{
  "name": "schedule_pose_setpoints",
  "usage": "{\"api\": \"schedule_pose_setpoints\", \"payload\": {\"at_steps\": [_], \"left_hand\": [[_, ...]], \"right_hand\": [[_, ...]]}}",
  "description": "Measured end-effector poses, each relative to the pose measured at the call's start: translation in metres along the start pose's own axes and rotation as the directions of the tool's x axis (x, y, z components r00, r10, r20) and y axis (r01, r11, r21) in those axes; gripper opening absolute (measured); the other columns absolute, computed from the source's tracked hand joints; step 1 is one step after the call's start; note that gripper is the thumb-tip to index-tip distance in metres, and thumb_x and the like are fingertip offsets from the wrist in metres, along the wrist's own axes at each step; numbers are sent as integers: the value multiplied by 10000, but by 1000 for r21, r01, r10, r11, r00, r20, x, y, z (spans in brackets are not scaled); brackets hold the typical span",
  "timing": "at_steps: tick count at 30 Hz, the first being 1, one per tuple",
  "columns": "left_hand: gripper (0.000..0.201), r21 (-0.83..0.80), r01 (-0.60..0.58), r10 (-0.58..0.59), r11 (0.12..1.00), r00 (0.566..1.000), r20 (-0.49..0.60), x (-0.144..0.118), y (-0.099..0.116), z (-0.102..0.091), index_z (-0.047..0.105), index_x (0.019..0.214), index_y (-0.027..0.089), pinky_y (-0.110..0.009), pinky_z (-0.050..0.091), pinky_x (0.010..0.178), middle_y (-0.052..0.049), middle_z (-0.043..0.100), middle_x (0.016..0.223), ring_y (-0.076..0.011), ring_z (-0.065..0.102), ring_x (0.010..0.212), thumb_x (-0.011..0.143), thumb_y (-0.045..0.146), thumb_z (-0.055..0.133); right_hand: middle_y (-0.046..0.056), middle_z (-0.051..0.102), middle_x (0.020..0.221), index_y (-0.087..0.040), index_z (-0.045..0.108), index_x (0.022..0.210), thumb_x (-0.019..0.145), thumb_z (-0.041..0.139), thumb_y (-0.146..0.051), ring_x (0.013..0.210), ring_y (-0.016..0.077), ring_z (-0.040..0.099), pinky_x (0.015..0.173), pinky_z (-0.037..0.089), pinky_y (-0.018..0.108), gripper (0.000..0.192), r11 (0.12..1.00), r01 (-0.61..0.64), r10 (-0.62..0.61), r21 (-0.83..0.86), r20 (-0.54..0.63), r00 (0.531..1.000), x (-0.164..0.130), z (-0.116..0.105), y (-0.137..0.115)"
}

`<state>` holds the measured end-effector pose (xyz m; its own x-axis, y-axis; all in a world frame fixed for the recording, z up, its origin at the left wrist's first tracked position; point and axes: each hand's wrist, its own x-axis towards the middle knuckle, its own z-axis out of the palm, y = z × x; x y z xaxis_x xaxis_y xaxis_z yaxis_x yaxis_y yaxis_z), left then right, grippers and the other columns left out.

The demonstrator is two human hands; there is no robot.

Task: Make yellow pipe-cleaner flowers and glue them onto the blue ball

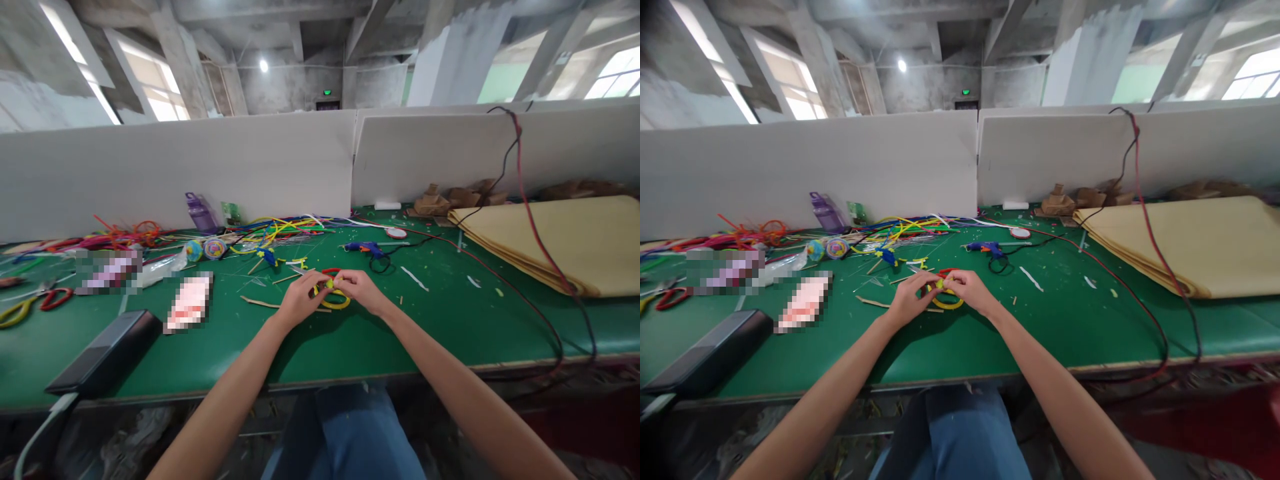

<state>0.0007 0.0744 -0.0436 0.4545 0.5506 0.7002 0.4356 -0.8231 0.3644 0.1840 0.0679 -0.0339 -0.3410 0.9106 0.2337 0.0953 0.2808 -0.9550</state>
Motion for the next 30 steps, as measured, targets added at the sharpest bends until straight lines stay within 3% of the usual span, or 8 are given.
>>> {"api": "schedule_pose_setpoints", "payload": {"at_steps": [5, 9, 11, 14, 17, 22, 30], "left_hand": [[166, 14, 44, -44, 999, 998, 41, 2, 5, -2, 609, 902, 172, -260, 472, 636, -59, 641, 820, -142, 580, 689, 880, 288, 494], [326, -71, 224, -210, 972, 964, 161, 4, 8, 0, 579, 712, 166, -234, 435, 543, 11, 553, 552, -121, 530, 522, 922, 326, 389], [330, -75, 257, -241, 963, 955, 174, 4, 9, 0, 581, 727, 164, -231, 435, 538, 13, 554, 561, -120, 529, 523, 924, 335, 379], [221, -14, 156, -155, 988, 984, 84, 4, 8, 1, 599, 959, 169, -260, 481, 646, -50, 629, 847, -156, 590, 738, 866, 347, 506], [302, 29, 45, -45, 999, 999, 25, 3, 7, 0, 568, 1094, 204, -274, 506, 706, -79, 604, 1021, -170, 598, 861, 816, 321, 589], [185, 46, -80, 81, 996, 997, -12, 1, 3, 1, 611, 1020, 224, -275, 503, 770, -58, 633, 963, -157, 603, 878, 841, 244, 569], [199, 44, 7, -7, 999, 1000, -5, 0, 5, 3, 583, 988, 197, -245, 496, 696, -42, 610, 888, -127, 581, 747, 799, 147, 546]], "right_hand": [[-50, 371, 522, -139, 596, 717, 775, 534, -407, 480, 72, 267, 466, 187, 221, 281, 994, 44, -42, -99, 23, 999, -2, 0, 1], [-56, 327, 495, -140, 600, 702, 781, 536, -383, 475, 75, 249, 464, 173, 230, 263, 979, 83, -88, -185, -19, 996, -3, 2, 2], [-52, 348, 501, -142, 595, 694, 781, 532, -371, 479, 76, 266, 467, 186, 229, 253, 980, 79, -85, -183, -29, 996, -2, 3, 3], [-35, 431, 548, -140, 587, 673, 768, 534, -343, 502, 77, 325, 479, 224, 221, 230, 992, 36, -40, -119, -29, 999, 0, 2, 4], [-49, 390, 502, -149, 546, 603, 750, 532, -321, 471, 68, 299, 461, 207, 220, 227, 999, -29, 28, -32, -37, 999, 2, 0, 5], [-83, 298, 425, -156, 529, 618, 747, 524, -310, 410, 56, 219, 425, 141, 226, 201, 984, -114, 111, 136, 36, 993, 3, 1, 7], [-87, 308, 423, -161, 511, 619, 737, 524, -292, 403, 50, 223, 415, 142, 222, 177, 983, -117, 110, 143, 58, 992, 5, 2, 9]]}}
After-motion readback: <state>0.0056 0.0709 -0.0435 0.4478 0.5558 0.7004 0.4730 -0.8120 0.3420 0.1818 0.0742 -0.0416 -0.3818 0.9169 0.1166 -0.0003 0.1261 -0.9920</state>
